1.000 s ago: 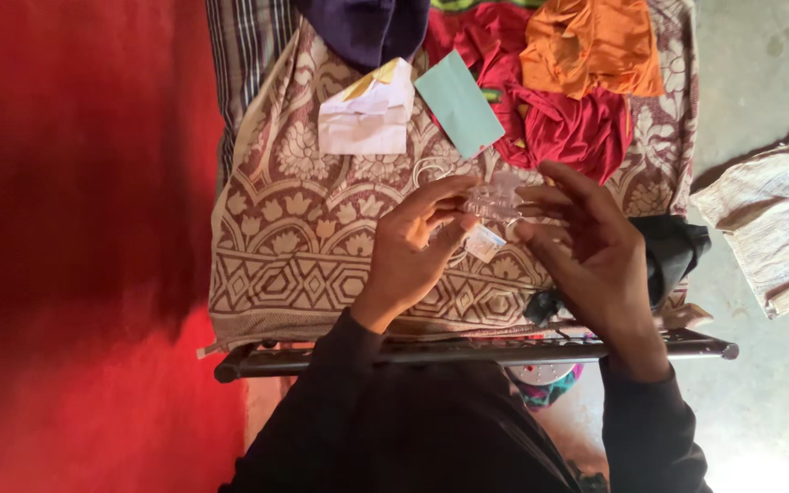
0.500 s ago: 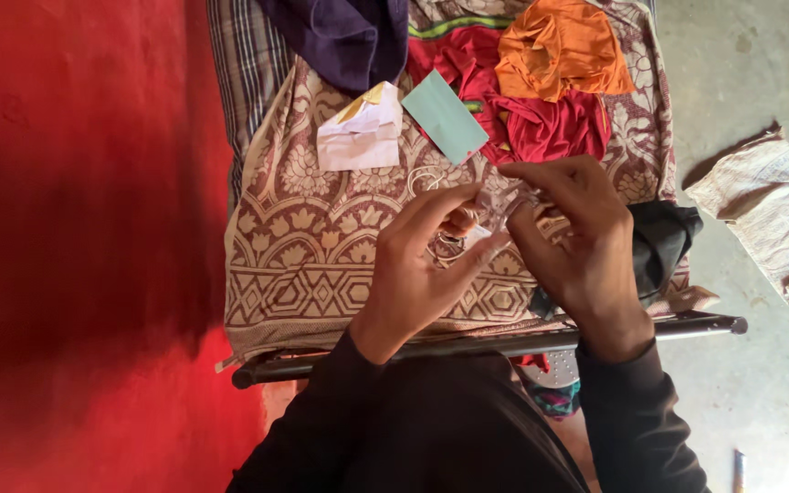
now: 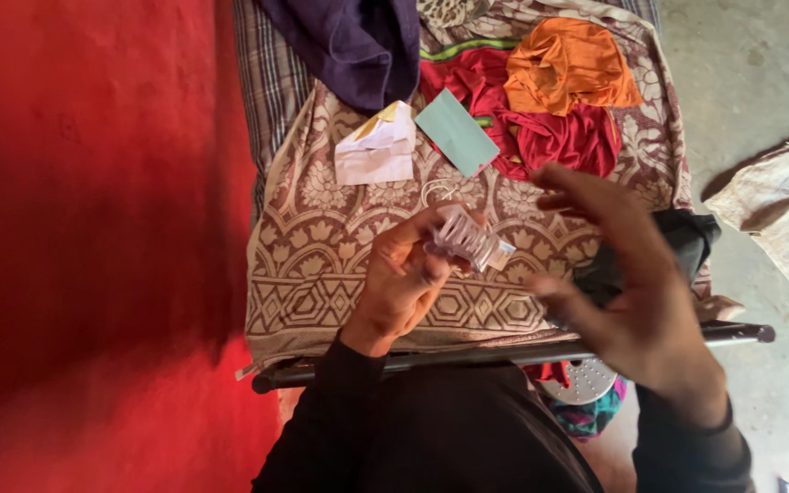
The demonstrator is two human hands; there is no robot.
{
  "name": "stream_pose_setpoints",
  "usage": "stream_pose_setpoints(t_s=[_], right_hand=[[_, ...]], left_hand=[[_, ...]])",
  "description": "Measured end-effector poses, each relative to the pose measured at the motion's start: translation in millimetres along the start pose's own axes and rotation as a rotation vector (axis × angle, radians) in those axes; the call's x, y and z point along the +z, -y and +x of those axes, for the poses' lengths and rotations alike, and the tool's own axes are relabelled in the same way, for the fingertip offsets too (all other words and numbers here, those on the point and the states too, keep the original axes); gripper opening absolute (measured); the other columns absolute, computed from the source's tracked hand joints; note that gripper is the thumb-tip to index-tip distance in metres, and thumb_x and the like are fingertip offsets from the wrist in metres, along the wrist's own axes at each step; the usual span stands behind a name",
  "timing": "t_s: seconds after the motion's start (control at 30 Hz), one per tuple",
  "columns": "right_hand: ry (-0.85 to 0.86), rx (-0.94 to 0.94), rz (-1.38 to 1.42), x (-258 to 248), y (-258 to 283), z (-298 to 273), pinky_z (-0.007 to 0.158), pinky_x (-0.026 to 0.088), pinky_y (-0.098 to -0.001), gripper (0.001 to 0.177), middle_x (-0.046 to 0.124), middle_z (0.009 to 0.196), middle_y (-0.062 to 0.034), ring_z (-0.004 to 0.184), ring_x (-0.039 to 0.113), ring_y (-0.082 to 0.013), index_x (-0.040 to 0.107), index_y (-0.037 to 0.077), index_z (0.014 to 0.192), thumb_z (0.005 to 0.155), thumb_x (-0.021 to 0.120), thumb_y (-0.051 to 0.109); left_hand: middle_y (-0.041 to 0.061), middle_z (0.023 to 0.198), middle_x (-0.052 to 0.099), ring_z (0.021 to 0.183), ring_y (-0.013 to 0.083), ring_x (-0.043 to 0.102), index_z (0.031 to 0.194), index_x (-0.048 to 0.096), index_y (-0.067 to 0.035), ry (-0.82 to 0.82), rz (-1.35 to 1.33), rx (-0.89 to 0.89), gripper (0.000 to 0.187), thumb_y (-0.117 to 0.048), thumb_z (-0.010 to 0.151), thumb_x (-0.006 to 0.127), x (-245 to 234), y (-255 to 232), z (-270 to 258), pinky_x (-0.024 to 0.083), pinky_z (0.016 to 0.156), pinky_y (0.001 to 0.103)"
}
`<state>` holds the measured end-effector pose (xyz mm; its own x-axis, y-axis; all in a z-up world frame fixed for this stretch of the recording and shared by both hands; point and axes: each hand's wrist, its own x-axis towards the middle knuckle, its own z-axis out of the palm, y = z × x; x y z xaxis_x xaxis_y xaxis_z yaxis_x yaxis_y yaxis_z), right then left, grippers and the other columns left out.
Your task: The person picks up various small items from a bed, including a spool of wire, nail polish bottles, a charger, and a notebook, and places them onto a red shelf. The person handles each item individually, moving them from the bed to the shelf.
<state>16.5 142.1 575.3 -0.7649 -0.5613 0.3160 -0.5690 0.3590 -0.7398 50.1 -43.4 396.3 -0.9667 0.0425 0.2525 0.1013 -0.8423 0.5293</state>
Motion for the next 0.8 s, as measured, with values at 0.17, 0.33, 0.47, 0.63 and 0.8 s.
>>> stream_pose_setpoints(t_s=[0.17, 0.33, 0.47, 0.63, 0.8], right_hand=[[-0.068, 0.092, 0.009, -6.0, -14.4, -15.2, 0.117, 0.047, -0.0368, 0.057, 0.060, 0.145, -0.0138, 0.132, 0.061, -0.0227, 0.051, 0.001, 0.152, 0.102, 0.067, 0.023], [-0.082, 0.125, 0.027, -8.1, -19.7, -27.6, 0.114, 0.047, -0.0363, 0.055, 0.061, 0.139, -0.0132, 0.129, 0.062, -0.0228, 0.053, 0.001, 0.149, 0.101, 0.067, 0.025], [-0.107, 0.126, 0.055, -10.3, -22.0, -37.4, 0.115, 0.047, -0.0364, 0.056, 0.060, 0.141, -0.0133, 0.131, 0.061, -0.0221, 0.053, 0.000, 0.150, 0.102, 0.067, 0.026], [-0.129, 0.122, 0.096, -16.9, -22.7, -51.4, 0.118, 0.046, -0.0367, 0.057, 0.060, 0.143, -0.0131, 0.133, 0.060, -0.0218, 0.052, -0.001, 0.151, 0.104, 0.066, 0.028], [-0.164, 0.118, 0.146, -27.3, -20.5, -68.3, 0.117, 0.047, -0.0363, 0.057, 0.058, 0.144, -0.0130, 0.133, 0.060, -0.0220, 0.051, -0.002, 0.150, 0.104, 0.066, 0.028]], left_hand=[[0.017, 0.135, 0.066, 0.122, 0.0222, 0.066, 0.147, 0.058, -0.002, -0.013, 0.004, -0.018, 0.060, -0.021, 0.096, 0.082, -2.0, 10.5, -4.6, 0.055, 0.111, 0.042], [0.013, 0.132, 0.067, 0.121, 0.0212, 0.066, 0.146, 0.058, -0.008, 0.065, -0.006, 0.040, 0.055, -0.022, 0.099, 0.083, 10.9, 12.9, -3.1, 0.055, 0.111, 0.042], [0.011, 0.134, 0.067, 0.117, 0.0184, 0.065, 0.148, 0.059, -0.010, 0.060, 0.014, 0.019, 0.060, -0.029, 0.096, 0.081, 18.4, 8.2, -2.5, 0.054, 0.101, 0.037], [0.010, 0.123, 0.070, 0.105, 0.0195, 0.067, 0.157, 0.052, -0.012, 0.046, -0.081, -0.022, 0.069, -0.026, 0.096, 0.083, 16.4, 19.2, -8.1, 0.055, 0.091, 0.037], [0.010, 0.115, 0.072, 0.099, 0.0181, 0.067, 0.155, 0.054, -0.005, 0.141, -0.114, -0.055, 0.064, -0.023, 0.100, 0.081, 28.2, 25.0, -10.6, 0.054, 0.088, 0.035]])
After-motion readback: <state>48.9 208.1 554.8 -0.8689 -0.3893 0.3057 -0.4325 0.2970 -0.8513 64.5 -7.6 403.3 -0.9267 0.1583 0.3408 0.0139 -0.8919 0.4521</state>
